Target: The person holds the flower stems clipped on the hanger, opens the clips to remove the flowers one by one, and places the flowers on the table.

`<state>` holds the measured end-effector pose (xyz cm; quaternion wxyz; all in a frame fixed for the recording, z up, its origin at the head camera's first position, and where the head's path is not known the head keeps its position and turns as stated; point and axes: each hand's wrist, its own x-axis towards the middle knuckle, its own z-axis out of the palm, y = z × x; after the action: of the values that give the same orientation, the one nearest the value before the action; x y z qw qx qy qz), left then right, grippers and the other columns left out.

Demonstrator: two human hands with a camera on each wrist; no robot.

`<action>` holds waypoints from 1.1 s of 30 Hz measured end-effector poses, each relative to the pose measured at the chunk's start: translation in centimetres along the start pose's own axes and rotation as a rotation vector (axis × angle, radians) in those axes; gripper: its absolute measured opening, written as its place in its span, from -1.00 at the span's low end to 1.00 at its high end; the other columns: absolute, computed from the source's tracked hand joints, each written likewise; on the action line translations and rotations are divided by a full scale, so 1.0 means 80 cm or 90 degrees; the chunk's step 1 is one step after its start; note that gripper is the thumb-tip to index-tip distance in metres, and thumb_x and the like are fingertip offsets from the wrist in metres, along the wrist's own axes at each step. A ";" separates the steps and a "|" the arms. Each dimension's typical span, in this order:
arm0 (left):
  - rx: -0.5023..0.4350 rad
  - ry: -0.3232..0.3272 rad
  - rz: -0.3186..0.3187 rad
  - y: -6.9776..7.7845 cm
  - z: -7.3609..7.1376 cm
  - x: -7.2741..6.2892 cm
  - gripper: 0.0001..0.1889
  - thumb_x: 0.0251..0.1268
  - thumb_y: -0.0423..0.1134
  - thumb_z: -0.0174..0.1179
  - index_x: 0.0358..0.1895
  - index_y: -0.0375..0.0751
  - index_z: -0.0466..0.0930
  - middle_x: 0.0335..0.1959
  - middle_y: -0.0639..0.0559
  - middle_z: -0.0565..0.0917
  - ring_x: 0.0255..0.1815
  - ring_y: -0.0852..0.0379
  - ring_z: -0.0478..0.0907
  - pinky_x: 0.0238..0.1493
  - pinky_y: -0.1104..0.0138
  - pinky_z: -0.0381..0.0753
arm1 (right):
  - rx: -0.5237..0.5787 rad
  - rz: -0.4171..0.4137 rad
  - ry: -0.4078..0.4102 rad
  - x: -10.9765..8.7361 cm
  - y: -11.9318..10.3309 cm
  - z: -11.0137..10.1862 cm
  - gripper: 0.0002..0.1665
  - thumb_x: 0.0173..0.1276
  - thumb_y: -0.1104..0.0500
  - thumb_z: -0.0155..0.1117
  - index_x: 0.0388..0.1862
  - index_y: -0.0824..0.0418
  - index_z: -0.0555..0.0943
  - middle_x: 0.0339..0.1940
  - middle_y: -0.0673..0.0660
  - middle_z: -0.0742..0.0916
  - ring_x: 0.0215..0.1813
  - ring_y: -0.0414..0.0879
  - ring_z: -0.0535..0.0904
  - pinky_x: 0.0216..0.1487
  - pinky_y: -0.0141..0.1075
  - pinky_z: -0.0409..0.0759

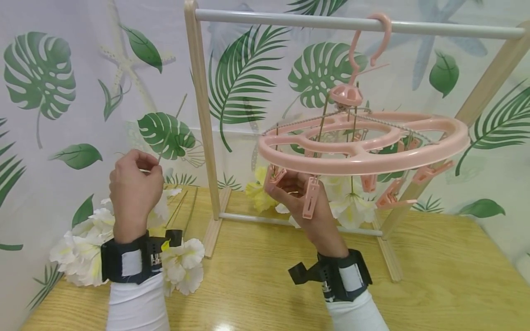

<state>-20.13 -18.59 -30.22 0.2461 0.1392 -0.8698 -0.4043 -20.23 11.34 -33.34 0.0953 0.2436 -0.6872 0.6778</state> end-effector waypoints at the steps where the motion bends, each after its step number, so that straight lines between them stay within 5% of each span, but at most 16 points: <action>1: 0.010 -0.002 0.000 -0.001 0.000 0.000 -0.75 0.44 -0.27 0.02 0.00 -0.29 0.60 -0.10 -0.23 0.67 -0.14 -0.22 0.57 -0.30 0.12 0.36 | 0.003 0.000 -0.007 0.000 0.000 -0.001 -0.68 0.31 0.33 0.39 0.01 0.43 0.63 -0.21 0.19 0.71 -0.17 0.02 0.60 -0.12 -0.25 0.57; 9: 0.071 -0.055 -0.020 -0.003 0.001 0.000 -0.71 0.45 -0.27 -0.04 -0.05 -0.28 0.69 -0.12 -0.25 0.67 -0.31 -0.20 0.53 -0.43 0.13 0.36 | -0.054 0.082 -0.073 0.000 0.000 -0.009 -0.73 0.36 0.26 0.39 -0.02 0.37 0.64 -0.14 0.22 0.72 -0.08 0.06 0.63 -0.04 -0.24 0.59; 16: 0.124 -0.156 -0.022 -0.002 -0.002 -0.001 -0.63 0.44 -0.30 -0.11 0.07 -0.36 0.65 -0.01 -0.33 0.62 -0.34 -0.18 0.52 -0.49 0.16 0.37 | -0.173 0.156 -0.143 0.000 -0.005 -0.024 -0.68 0.36 0.15 0.42 -0.03 0.34 0.66 -0.13 0.16 0.74 -0.09 0.05 0.65 -0.06 -0.13 0.57; 18: 0.147 -0.193 -0.017 -0.003 -0.002 0.000 -0.62 0.42 -0.31 -0.12 0.08 -0.38 0.64 -0.03 -0.32 0.61 -0.34 -0.16 0.51 -0.48 0.17 0.36 | -0.207 0.153 -0.160 0.001 -0.008 -0.030 -0.72 0.36 0.13 0.43 -0.08 0.30 0.69 -0.18 0.14 0.75 -0.11 0.04 0.66 -0.06 -0.11 0.58; 21: 0.190 -0.253 -0.004 -0.004 -0.002 0.003 -0.67 0.39 -0.31 -0.15 -0.27 -0.36 0.64 -0.37 -0.19 0.59 -0.45 -0.09 0.45 -0.51 0.18 0.32 | -0.250 0.127 -0.174 0.001 -0.011 -0.039 -0.80 0.36 0.13 0.43 -0.16 0.25 0.73 -0.25 0.11 0.77 -0.15 0.02 0.66 -0.07 -0.09 0.58; 25: 0.244 -0.330 0.008 -0.006 0.000 0.006 -0.65 0.39 -0.28 -0.18 -0.62 -0.17 0.36 -0.66 0.00 0.34 -0.58 0.00 0.35 -0.54 0.20 0.28 | -0.244 0.094 -0.183 0.000 -0.013 -0.050 -0.88 0.36 0.21 0.41 -0.22 0.26 0.74 -0.28 0.13 0.78 -0.17 0.02 0.65 -0.08 -0.07 0.57; 33: 0.291 -0.439 0.010 -0.010 0.008 0.008 -0.73 0.39 -0.25 -0.21 -0.46 -0.23 0.39 -0.55 -0.06 0.38 -0.53 0.00 0.38 -0.51 0.20 0.35 | -0.245 0.081 -0.213 -0.001 -0.012 -0.052 -0.93 0.36 0.26 0.41 -0.25 0.27 0.74 -0.26 0.09 0.78 -0.18 0.02 0.63 -0.13 -0.10 0.59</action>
<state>-21.01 -18.96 -30.99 -0.0938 0.0403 -0.9697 -0.2221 -20.56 15.45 -32.23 -0.0181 0.2857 -0.8237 0.4895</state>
